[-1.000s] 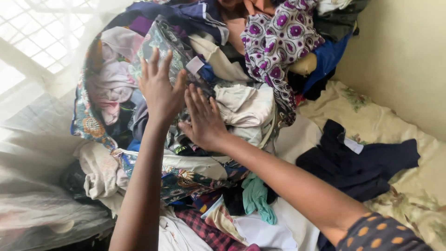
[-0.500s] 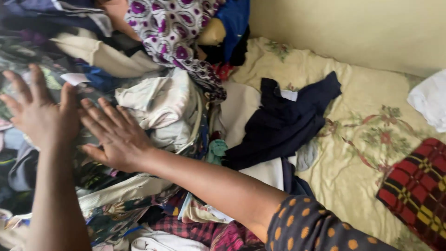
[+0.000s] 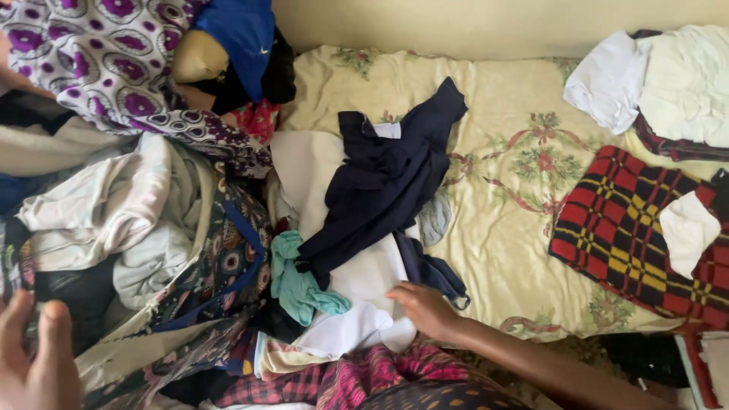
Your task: Sorting and folding various clothing items on a bed.
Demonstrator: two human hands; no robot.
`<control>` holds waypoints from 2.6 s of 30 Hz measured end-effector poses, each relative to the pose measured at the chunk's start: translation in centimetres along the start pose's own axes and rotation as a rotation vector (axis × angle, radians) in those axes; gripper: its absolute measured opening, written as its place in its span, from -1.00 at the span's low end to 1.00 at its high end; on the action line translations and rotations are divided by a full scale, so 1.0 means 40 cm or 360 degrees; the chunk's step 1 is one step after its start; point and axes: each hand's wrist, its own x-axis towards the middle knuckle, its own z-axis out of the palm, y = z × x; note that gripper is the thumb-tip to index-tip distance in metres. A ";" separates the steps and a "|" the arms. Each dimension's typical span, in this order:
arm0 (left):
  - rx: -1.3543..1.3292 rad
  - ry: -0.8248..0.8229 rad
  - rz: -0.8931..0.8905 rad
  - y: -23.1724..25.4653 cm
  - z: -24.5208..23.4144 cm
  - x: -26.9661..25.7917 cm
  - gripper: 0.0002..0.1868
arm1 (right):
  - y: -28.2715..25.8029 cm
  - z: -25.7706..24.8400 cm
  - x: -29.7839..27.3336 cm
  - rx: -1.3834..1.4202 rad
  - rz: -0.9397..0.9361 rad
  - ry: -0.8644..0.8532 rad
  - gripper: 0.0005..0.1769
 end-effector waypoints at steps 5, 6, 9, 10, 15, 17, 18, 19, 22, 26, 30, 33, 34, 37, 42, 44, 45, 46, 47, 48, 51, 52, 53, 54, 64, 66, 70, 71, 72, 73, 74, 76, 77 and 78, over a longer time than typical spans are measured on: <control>0.0233 0.0338 0.0389 0.330 0.108 -0.197 -0.74 | 0.093 -0.126 -0.210 -0.0016 0.1103 -0.0130 -0.47; 0.0080 0.0379 0.0153 0.338 0.151 -0.221 -0.76 | 0.127 -0.115 -0.238 -0.0043 0.0955 0.0176 -0.59; -0.0402 0.0177 -0.0349 0.481 0.262 -0.223 -0.70 | 0.157 -0.118 -0.230 -0.0008 0.0775 0.0539 -0.70; -0.0735 -0.0072 -0.0610 0.548 0.293 -0.212 -0.60 | 0.153 -0.123 -0.213 0.0057 0.0740 0.0590 -0.70; -0.0115 -0.1007 -0.0053 0.737 0.339 -0.183 -0.60 | 0.109 -0.129 -0.095 0.0234 0.0628 0.0504 -0.72; 0.0030 -0.1171 0.0030 0.759 0.359 -0.200 -0.65 | 0.096 -0.138 -0.052 0.0342 0.0582 0.0455 -0.72; -0.0017 -0.1121 0.0100 0.766 0.368 -0.211 -0.65 | 0.097 -0.141 -0.033 0.0334 0.0539 0.0458 -0.72; -0.0067 -0.1077 0.0171 0.774 0.377 -0.223 -0.65 | 0.097 -0.144 -0.018 0.0325 0.0503 0.0463 -0.72; -0.0175 -0.1151 -0.0001 0.767 0.392 -0.265 -0.65 | 0.150 -0.126 0.025 0.0300 0.0385 0.0468 -0.72; -0.0211 -0.1229 -0.0044 0.699 0.403 -0.329 -0.64 | 0.162 -0.126 0.102 0.0281 0.0413 0.0465 -0.72; -0.0307 -0.1269 -0.0292 0.684 0.405 -0.371 -0.61 | 0.266 -0.064 0.212 0.0346 0.0476 0.0448 -0.68; -0.0315 -0.1238 -0.0331 0.690 0.406 -0.380 -0.63 | 0.355 -0.010 0.307 0.0497 0.0563 0.0460 -0.58; -0.0304 -0.1225 -0.0360 0.694 0.406 -0.380 -0.63 | 0.379 0.006 0.339 0.0618 0.0685 0.0435 -0.50; -0.0551 -0.1187 -0.0412 0.723 0.405 -0.352 -0.62 | 0.384 -0.019 0.430 0.1605 0.1169 0.0300 -0.20; -0.0516 -0.1173 -0.0443 0.737 0.424 -0.308 -0.63 | 0.501 0.032 0.509 0.2319 0.1490 0.0537 -0.08; -0.0548 -0.1156 -0.0402 0.751 0.428 -0.293 -0.64 | 0.546 0.061 0.514 0.2352 0.1501 0.0634 -0.07; -0.0511 -0.1126 -0.0408 0.762 0.428 -0.285 -0.64 | 0.546 0.059 0.509 0.2362 0.1271 0.0666 -0.14; -0.0475 -0.1095 -0.0415 0.773 0.426 -0.277 -0.64 | 0.545 0.058 0.504 0.2365 0.1042 0.0696 -0.19; -0.0483 -0.1090 -0.0403 0.774 0.426 -0.273 -0.64 | 0.486 0.021 0.468 0.2357 0.1030 0.0704 -0.19; -0.0440 -0.1052 -0.0394 0.777 0.425 -0.270 -0.65 | 0.426 -0.016 0.430 0.2353 0.0803 0.0671 -0.27; -0.0500 -0.0997 -0.0364 0.759 0.439 -0.268 -0.68 | 0.264 -0.106 0.278 0.2297 0.0519 0.0663 -0.32; -0.0592 -0.0955 -0.0383 0.749 0.443 -0.271 -0.68 | 0.208 -0.127 0.224 0.2256 0.0476 0.0640 -0.31; -0.0603 -0.0951 -0.0360 0.742 0.454 -0.271 -0.68 | 0.164 -0.156 0.178 0.2244 0.0456 0.0654 -0.31; -0.0631 -0.0948 -0.0369 0.734 0.465 -0.270 -0.67 | 0.119 -0.184 0.131 0.2187 0.0546 0.0630 -0.33; -0.0789 -0.1060 -0.0324 0.728 0.652 -0.228 -0.45 | -0.099 -0.258 -0.073 0.1982 0.0471 0.0470 -0.45; -0.0849 -0.1161 -0.0397 0.699 0.716 -0.213 -0.43 | -0.132 -0.256 -0.082 0.1931 0.0355 0.0361 -0.49; -0.0897 -0.1566 -0.0946 0.630 0.852 -0.192 -0.35 | -0.180 -0.219 -0.101 0.1895 -0.0007 0.0000 -0.59; -0.0898 -0.1568 -0.0938 0.617 0.872 -0.199 -0.35 | -0.191 -0.213 -0.106 0.1891 -0.0011 0.0006 -0.59; -0.0713 -0.1616 -0.1010 0.603 0.892 -0.206 -0.39 | -0.201 -0.206 -0.110 0.1872 -0.0024 -0.0114 -0.60; -0.0526 -0.1660 -0.1084 0.589 0.912 -0.218 -0.42 | -0.212 -0.199 -0.118 0.1853 -0.0032 -0.0236 -0.62; -0.0527 -0.1665 -0.1081 0.477 1.001 -0.267 -0.42 | -0.211 -0.187 -0.122 0.1852 -0.0030 -0.0231 -0.62; -0.0415 -0.1486 -0.1215 0.255 1.145 -0.378 -0.54 | -0.200 -0.175 -0.123 0.1712 -0.0097 -0.0405 -0.65; -0.0420 -0.1493 -0.1212 0.250 1.140 -0.394 -0.54 | -0.198 -0.181 -0.128 0.1709 -0.0091 -0.0400 -0.65; -0.0853 -0.1363 -0.1438 0.244 1.135 -0.409 -0.56 | -0.196 -0.188 -0.133 0.1643 -0.0116 -0.0434 -0.68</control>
